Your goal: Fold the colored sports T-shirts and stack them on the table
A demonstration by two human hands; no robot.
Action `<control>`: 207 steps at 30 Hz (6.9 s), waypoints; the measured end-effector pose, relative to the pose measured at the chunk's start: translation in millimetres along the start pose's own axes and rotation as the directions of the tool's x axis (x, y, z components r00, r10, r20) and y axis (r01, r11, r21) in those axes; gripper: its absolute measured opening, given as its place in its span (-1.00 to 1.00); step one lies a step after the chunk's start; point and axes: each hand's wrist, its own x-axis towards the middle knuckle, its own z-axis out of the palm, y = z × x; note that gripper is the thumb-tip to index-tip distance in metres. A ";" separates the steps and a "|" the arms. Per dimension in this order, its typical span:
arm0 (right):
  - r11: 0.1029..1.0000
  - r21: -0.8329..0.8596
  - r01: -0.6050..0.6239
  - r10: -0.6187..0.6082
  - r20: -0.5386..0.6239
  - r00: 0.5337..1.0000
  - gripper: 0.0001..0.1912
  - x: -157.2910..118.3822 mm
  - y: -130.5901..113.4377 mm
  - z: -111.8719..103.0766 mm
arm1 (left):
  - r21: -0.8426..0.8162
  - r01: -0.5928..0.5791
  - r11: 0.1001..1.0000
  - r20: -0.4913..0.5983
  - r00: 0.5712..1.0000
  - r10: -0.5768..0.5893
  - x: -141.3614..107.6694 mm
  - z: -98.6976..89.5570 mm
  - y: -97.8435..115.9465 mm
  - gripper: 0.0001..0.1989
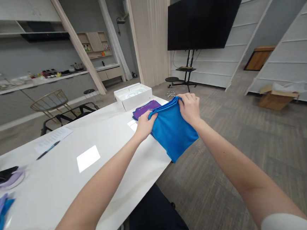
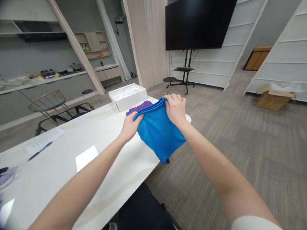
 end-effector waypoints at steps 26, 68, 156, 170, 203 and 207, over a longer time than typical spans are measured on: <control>0.969 0.062 -0.241 0.120 0.733 0.669 -0.40 58.0 21.2 295.8 | 0.689 0.183 0.702 -0.101 0.982 -0.157 116.2 5.6 -211.3 -0.41; 0.934 -0.224 -0.278 0.354 0.683 0.639 -0.76 -35.3 67.2 119.2 | 0.589 -0.494 0.640 0.611 0.790 0.047 -10.1 21.3 -111.7 -0.56; 0.977 0.207 0.060 -0.178 0.617 0.766 -0.68 -16.2 -298.4 216.3 | 0.622 0.612 0.489 -0.438 0.789 -0.430 -182.7 -388.5 -123.3 -0.54; 0.591 0.783 0.192 -0.784 0.502 0.365 -0.77 -103.2 -396.6 219.6 | 0.823 0.516 0.237 -0.262 0.716 -0.648 -220.9 -319.4 -145.3 -0.44; 0.536 0.843 -0.035 -0.816 0.529 0.234 -0.55 -12.8 -407.1 171.7 | -0.066 0.491 0.869 -0.350 0.804 -0.481 -190.8 -392.3 -76.7 -0.54; 0.599 0.795 0.095 -0.777 0.549 0.308 -0.59 -9.3 -398.6 177.3 | -0.376 0.487 0.788 -0.374 0.698 -0.611 -187.8 -391.1 -74.0 -0.57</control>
